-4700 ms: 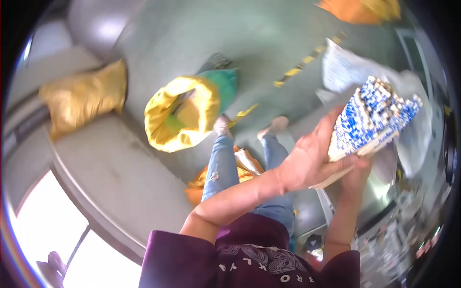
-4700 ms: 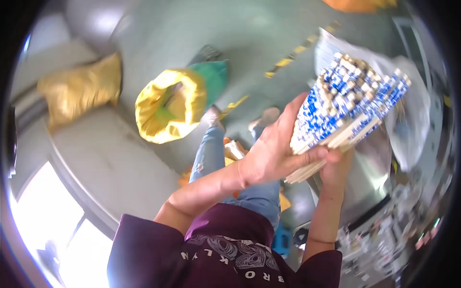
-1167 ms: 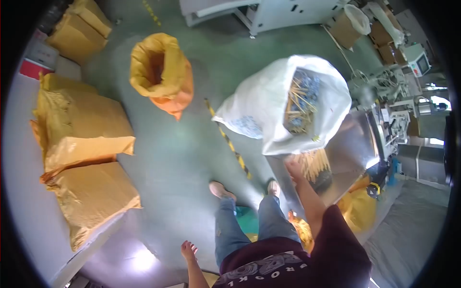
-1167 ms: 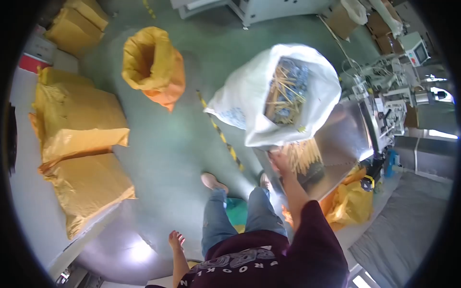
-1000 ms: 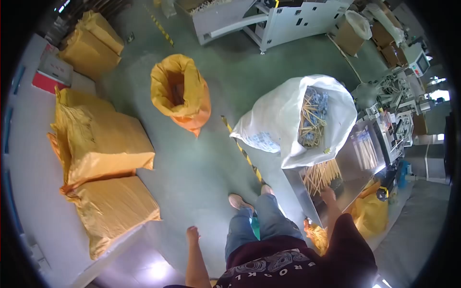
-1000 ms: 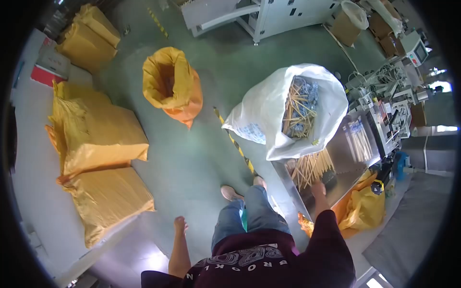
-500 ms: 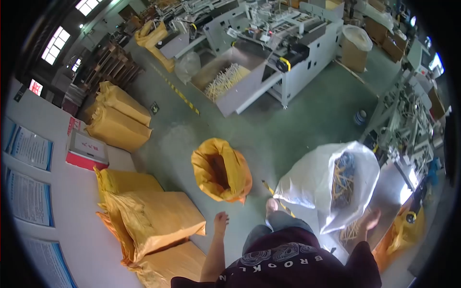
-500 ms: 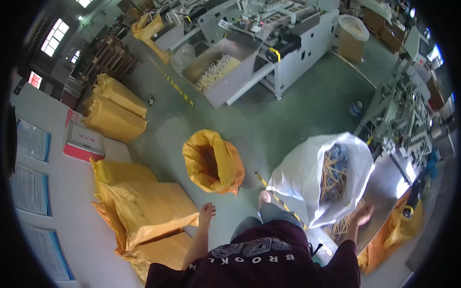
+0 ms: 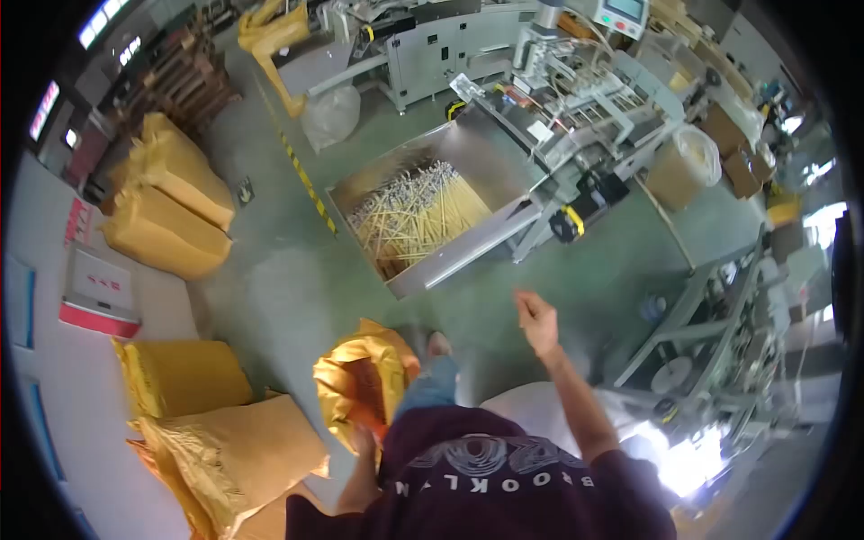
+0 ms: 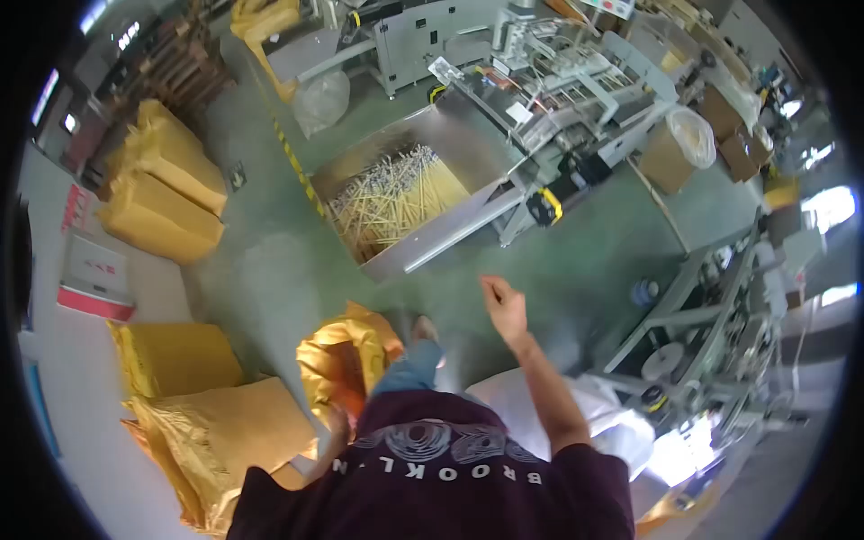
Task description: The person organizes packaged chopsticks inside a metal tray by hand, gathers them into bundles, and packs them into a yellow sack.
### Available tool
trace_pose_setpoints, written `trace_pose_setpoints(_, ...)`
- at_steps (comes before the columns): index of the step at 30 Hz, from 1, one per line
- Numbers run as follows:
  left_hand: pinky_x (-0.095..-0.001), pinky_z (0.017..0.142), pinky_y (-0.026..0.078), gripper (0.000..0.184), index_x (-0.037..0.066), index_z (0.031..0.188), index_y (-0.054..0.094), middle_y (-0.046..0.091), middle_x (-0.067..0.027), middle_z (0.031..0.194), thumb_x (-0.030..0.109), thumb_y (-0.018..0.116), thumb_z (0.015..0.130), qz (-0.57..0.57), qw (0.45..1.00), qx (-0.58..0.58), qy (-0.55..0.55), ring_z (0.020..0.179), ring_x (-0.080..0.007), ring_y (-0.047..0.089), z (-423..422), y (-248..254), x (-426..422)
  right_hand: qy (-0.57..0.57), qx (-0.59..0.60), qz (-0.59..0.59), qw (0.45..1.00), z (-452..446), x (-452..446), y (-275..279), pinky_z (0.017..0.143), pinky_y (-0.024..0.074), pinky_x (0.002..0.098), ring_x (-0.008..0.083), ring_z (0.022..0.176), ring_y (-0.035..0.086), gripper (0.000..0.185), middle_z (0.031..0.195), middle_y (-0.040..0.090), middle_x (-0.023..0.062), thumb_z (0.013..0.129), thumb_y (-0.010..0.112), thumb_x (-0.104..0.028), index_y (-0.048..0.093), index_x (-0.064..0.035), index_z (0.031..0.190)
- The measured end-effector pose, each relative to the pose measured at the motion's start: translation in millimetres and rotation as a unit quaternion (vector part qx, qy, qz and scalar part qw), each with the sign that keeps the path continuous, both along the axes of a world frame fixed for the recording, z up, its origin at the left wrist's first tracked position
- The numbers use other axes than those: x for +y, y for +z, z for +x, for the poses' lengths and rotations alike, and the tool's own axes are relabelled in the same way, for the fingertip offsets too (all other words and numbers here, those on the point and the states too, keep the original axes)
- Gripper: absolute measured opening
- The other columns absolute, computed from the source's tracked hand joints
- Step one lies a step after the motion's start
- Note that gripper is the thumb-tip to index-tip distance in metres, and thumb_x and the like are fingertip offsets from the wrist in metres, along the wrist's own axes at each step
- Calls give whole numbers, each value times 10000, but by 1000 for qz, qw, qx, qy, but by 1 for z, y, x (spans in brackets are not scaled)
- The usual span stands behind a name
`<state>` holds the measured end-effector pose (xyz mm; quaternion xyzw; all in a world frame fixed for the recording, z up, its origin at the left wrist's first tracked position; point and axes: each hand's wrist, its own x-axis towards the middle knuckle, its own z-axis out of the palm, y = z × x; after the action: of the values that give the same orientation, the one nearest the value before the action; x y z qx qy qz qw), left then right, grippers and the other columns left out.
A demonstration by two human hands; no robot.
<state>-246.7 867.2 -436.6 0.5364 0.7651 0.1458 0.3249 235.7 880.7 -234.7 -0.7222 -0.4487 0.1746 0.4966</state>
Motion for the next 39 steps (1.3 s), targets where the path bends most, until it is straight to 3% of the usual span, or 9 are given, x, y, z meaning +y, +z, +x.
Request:
trace_pose_setpoints(1,-430,597,479,365,26,1022,592,629,-220,807,324,411,916,63,995,45,-66,705,-370,600,27,11,-4,-44,95,18,994,7,10,-14,458,362,216,51,500,446,108,600,528,16,861,584,-44,635,-5,948)
trace_pose_setpoints(4,-278,512,392,200,-4,917,532,485,-31,660,194,505,900,18,976,-213,49,568,-104,445,160,160,144,-63,163,-66,982,17,56,3,460,335,196,29,519,435,118,608,507,-21,885,560,-50,626,14,960)
trace_pose_setpoints(12,-230,647,452,208,27,1103,553,575,-33,772,66,469,917,11,936,-351,35,679,-92,527,282,166,260,-19,201,-139,969,72,187,-14,423,282,195,29,480,390,139,586,488,-31,915,522,-96,617,-28,991)
trace_pose_setpoints(15,-225,652,456,192,53,1094,559,584,-29,795,91,471,928,-28,948,-307,75,725,-79,543,314,158,274,33,217,-193,956,93,246,-47,442,329,215,49,488,422,136,568,502,-1,901,540,-100,618,-32,990)
trace_pose_setpoints(17,-252,646,460,198,47,1091,560,591,-59,776,99,504,908,-44,953,-285,91,707,-122,561,333,145,288,104,-5,-205,973,106,281,-67,483,396,269,94,510,476,159,579,525,57,879,574,-156,623,-33,967)
trace_pose_setpoints(20,-310,672,470,214,35,1068,564,597,-104,755,92,549,862,0,992,-124,19,707,-216,578,355,113,316,185,-64,-303,933,125,321,-107,540,437,320,163,545,533,210,629,559,111,856,600,-233,624,-36,926)
trace_pose_setpoints(28,-369,719,482,236,17,1035,571,604,-132,815,97,567,813,-119,990,71,-24,800,-285,602,344,28,341,88,-8,-319,944,117,415,-157,600,430,389,330,608,539,390,681,594,164,877,548,-390,600,-4,858)
trace_pose_setpoints(35,-442,806,465,235,24,993,545,559,-143,1063,109,551,774,-212,930,195,-227,943,-316,549,335,2,312,50,-214,-308,926,125,453,-223,548,426,377,228,574,554,380,644,583,146,897,527,-350,575,11,786)
trace_pose_setpoints(39,-432,822,449,239,33,996,554,568,-130,1040,131,550,778,-230,884,242,-327,952,-293,536,323,2,310,-82,69,-157,982,135,475,-128,426,360,219,67,557,529,218,612,557,22,900,482,-253,592,-74,842)
